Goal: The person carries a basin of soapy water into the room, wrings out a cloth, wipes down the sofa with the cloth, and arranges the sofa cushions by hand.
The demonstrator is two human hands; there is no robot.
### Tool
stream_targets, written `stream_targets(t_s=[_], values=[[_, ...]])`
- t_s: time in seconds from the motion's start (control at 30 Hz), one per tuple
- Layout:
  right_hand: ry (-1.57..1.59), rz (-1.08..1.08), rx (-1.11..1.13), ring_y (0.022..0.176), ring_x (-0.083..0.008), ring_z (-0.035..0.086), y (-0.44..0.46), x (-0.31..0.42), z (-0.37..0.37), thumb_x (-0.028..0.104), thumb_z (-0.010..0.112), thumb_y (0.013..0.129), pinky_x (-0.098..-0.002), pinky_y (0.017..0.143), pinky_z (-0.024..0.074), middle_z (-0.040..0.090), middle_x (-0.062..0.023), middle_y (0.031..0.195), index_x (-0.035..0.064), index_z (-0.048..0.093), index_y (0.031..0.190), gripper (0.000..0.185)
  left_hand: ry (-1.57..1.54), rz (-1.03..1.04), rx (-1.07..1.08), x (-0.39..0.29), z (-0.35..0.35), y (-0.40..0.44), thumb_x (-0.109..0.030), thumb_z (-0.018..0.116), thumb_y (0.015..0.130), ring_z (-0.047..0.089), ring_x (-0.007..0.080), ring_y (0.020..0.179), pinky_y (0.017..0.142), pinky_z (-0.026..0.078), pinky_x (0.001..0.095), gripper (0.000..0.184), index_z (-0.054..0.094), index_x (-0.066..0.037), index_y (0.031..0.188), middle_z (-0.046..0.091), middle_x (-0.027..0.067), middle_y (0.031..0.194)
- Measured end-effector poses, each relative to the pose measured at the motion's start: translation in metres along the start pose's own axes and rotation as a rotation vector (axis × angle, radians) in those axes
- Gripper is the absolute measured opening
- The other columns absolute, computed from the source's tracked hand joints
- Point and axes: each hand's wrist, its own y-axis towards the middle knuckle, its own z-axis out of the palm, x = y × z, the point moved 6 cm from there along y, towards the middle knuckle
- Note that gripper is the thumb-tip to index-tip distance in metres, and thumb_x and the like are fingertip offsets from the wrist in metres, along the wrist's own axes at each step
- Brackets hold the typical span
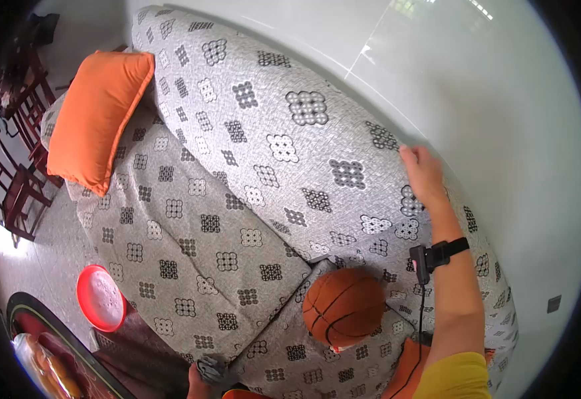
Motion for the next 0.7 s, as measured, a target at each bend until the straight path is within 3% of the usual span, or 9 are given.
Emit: stream_targets(t_s=[0.17,0.27,0.33,0.4,0.5,0.6,0.7], values=[[0.164,-0.001,-0.027,0.095,-0.0328,0.057,-0.006,0.003,0.007,0.048,0.046,0.084,-0.0373,0.084,0.0411,0.062,-0.0200,0.097,-0.0004,0.059,0.099,0.053,0.123,0.039,-0.098,0.001,0.027,-0.036,-0.036,0.032,0.085,0.058,0.0332,0.086,0.078,0.047,0.0485,0.040,0.061,-0.009,0.089,0.063,0.0111,0.089],[0.191,0.054,-0.043,0.097,-0.0330,0.056,-0.011,-0.012,-0.022,0.047,0.043,0.086,-0.0380,0.085,0.0410,0.061,-0.0199,0.100,0.0011,0.060,0.100,0.051,-0.024,-0.007,0.153,0.012,0.054,-0.046,-0.033,0.041,0.083,0.058,0.0319,0.091,0.081,0.047,0.0471,0.039,0.057,-0.006,0.105,0.060,0.0141,0.101],[0.233,0.090,-0.081,0.098,-0.0337,0.056,-0.024,-0.035,-0.052,0.046,0.041,0.087,-0.0388,0.086,0.0410,0.060,-0.0205,0.101,0.0016,0.060,0.100,0.050,0.117,-0.050,0.100,0.025,0.057,-0.046,-0.031,0.042,0.082,0.058,0.0314,0.091,0.081,0.046,0.0460,0.038,0.056,-0.005,0.106,0.060,0.0142,0.101],[-0.327,0.041,-0.113,0.098,-0.0357,0.055,-0.038,-0.069,-0.090,0.042,0.038,0.089,-0.0403,0.085,0.0415,0.060,-0.0216,0.100,0.0005,0.060,0.097,0.048,0.272,-0.084,0.031,0.038,0.059,-0.044,-0.029,0.044,0.081,0.058,0.0308,0.091,0.081,0.046,0.0450,0.038,0.055,-0.004,0.108,0.060,0.0142,0.100],[-0.210,0.130,-0.078,0.097,-0.0376,0.055,-0.052,-0.169,-0.089,0.043,0.036,0.089,-0.0417,0.085,0.0421,0.060,-0.0225,0.099,-0.0003,0.060,0.097,0.050,0.502,-0.057,-0.070,0.056,0.045,-0.040,-0.026,0.047,0.080,0.058,0.0300,0.091,0.081,0.046,0.0434,0.039,0.054,-0.003,0.110,0.060,0.0143,0.100],[-0.330,0.199,0.016,0.096,-0.0374,0.055,-0.045,-0.165,-0.082,0.049,0.038,0.086,-0.0419,0.084,0.0426,0.059,-0.0234,0.100,-0.0013,0.059,0.100,0.056,0.702,0.026,-0.172,0.068,0.023,-0.034,-0.024,0.049,0.079,0.057,0.0291,0.092,0.080,0.046,0.0418,0.040,0.052,-0.002,0.112,0.059,0.0144,0.100],[-0.233,0.206,0.005,0.096,-0.0375,0.056,-0.045,-0.172,-0.082,0.053,0.040,0.084,-0.0417,0.085,0.0424,0.060,-0.0231,0.100,-0.0026,0.059,0.100,0.061,0.873,0.169,-0.277,0.070,0.007,-0.026,-0.021,0.052,0.078,0.057,0.0283,0.092,0.080,0.046,0.0403,0.042,0.051,-0.001,0.115,0.059,0.0145,0.100]])
